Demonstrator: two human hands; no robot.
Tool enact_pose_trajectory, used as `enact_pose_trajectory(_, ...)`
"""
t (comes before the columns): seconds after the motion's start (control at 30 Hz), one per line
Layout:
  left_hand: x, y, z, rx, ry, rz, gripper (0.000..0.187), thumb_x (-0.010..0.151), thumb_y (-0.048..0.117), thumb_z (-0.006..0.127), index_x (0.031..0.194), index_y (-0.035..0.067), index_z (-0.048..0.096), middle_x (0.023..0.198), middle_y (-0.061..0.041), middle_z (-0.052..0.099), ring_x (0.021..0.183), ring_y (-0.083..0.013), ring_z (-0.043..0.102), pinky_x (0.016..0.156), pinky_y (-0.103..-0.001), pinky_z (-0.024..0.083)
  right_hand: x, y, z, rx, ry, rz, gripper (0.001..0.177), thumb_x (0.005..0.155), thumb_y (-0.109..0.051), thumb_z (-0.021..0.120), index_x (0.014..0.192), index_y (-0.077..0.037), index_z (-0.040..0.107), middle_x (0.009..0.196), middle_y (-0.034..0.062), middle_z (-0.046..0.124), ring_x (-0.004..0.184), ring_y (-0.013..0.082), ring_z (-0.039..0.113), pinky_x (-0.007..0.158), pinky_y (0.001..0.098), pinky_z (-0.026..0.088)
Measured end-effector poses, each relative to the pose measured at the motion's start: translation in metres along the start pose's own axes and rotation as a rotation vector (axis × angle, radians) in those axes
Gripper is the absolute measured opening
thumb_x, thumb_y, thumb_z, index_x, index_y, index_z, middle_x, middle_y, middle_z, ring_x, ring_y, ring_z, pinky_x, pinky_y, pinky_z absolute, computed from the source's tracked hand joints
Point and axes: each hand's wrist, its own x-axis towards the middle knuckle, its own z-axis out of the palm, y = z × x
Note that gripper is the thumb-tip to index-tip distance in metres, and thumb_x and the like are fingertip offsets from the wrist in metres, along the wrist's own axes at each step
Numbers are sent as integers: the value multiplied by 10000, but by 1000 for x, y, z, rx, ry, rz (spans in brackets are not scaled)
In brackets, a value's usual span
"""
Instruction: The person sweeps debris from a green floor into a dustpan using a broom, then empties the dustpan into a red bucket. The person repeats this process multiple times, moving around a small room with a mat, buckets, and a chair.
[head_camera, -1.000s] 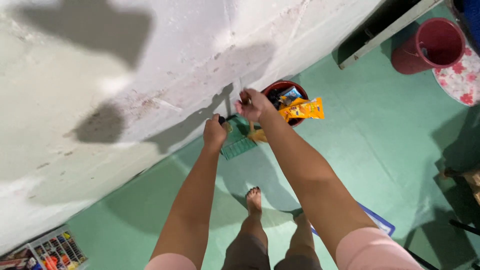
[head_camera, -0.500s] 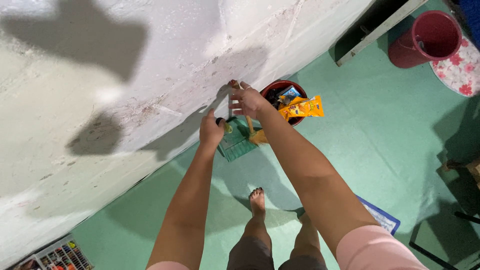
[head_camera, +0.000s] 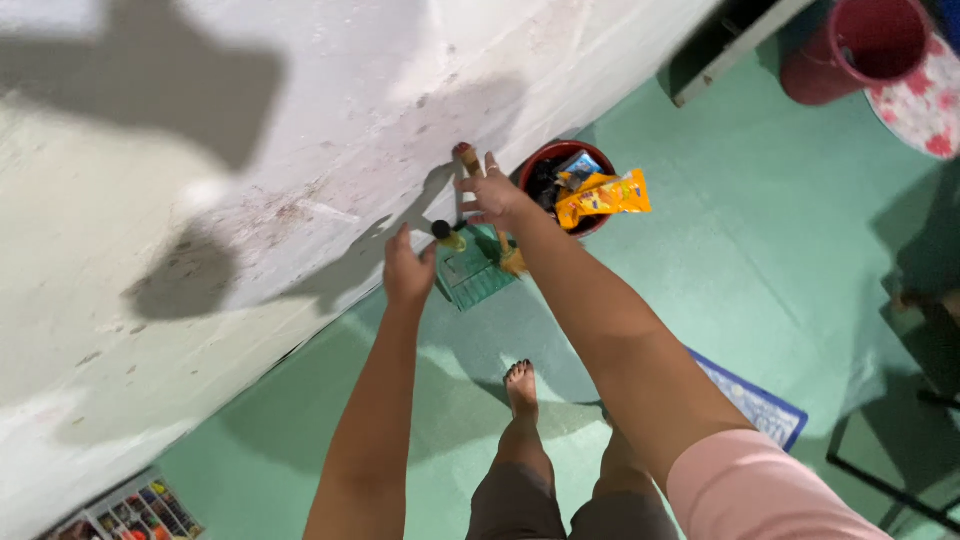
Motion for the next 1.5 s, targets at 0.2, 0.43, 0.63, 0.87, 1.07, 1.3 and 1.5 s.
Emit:
enact_pose_trajectory(0.2, -47, -86, 15, 45, -28, 3, 720, 890, 345, 704, 1497, 37, 471, 1462, -223, 519, 1340, -398, 518, 1098, -488, 425, 28, 116, -35, 76, 160, 28, 664, 971, -174, 692, 1534, -118, 345, 1105, 151, 596, 881, 314, 647, 599, 432, 527)
enact_pose_trajectory(0.43, -140, -163, 12, 155, -327, 7, 747, 902, 339, 687, 1514, 8, 418, 1516, -239, 486, 1357, -433, 503, 1113, -491, 410, -54, 173, -89, 70, 124, 123, 319, 961, -300, 635, 1214, -105, 621, 1105, 82, 656, 911, 263, 673, 732, 471, 568)
enact_pose_trajectory(0.63, -155, -126, 22, 389, -592, -1, 435, 903, 262, 661, 1295, 74, 680, 1271, -159, 710, 1160, -340, 672, 1022, -427, 528, -121, 183, -107, 132, 235, 125, 432, 941, -283, 606, 1325, -89, 570, 1172, 100, 647, 953, 269, 657, 776, 450, 530)
enact_pose_trajectory(0.87, -122, -21, 103, 289, -571, 96, 418, 1014, 380, 590, 944, 22, 795, 827, -177, 745, 750, -353, 691, 713, -469, 548, -135, 265, -156, 236, 394, -10, 525, 966, -253, 654, 1395, 31, 549, 1098, 104, 690, 892, 235, 664, 705, 393, 530)
enact_pose_trajectory(1.07, -197, 125, 152, -612, -838, -156, 679, 1019, 660, 389, 1389, 128, 594, 1478, -190, 572, 1354, -356, 514, 1109, -446, 396, -213, 244, -121, 739, 409, -37, 730, 1082, -581, 503, 1524, -3, 450, 1186, 85, 544, 1028, 273, 497, 866, 431, 441)
enact_pose_trajectory(1.3, -269, 158, 134, -87, -911, 897, 727, 1028, 575, 287, 1670, 241, 211, 1771, -128, 62, 1633, -337, 1, 1198, -748, -91, -337, 244, -120, 1329, 233, -293, 713, 968, -692, 368, 1460, -194, 502, 1461, 35, 537, 1344, 282, 473, 1128, 476, 374)
enact_pose_trajectory(1.5, -305, 186, 107, 887, -722, 1286, 817, 931, 495, 555, 1640, 275, 213, 1711, -225, 21, 1587, -406, -79, 1141, -753, -44, -412, 350, -113, 1081, 379, -299, 571, 998, -517, 597, 1345, -63, 612, 1325, 116, 656, 1160, 293, 564, 938, 442, 464)
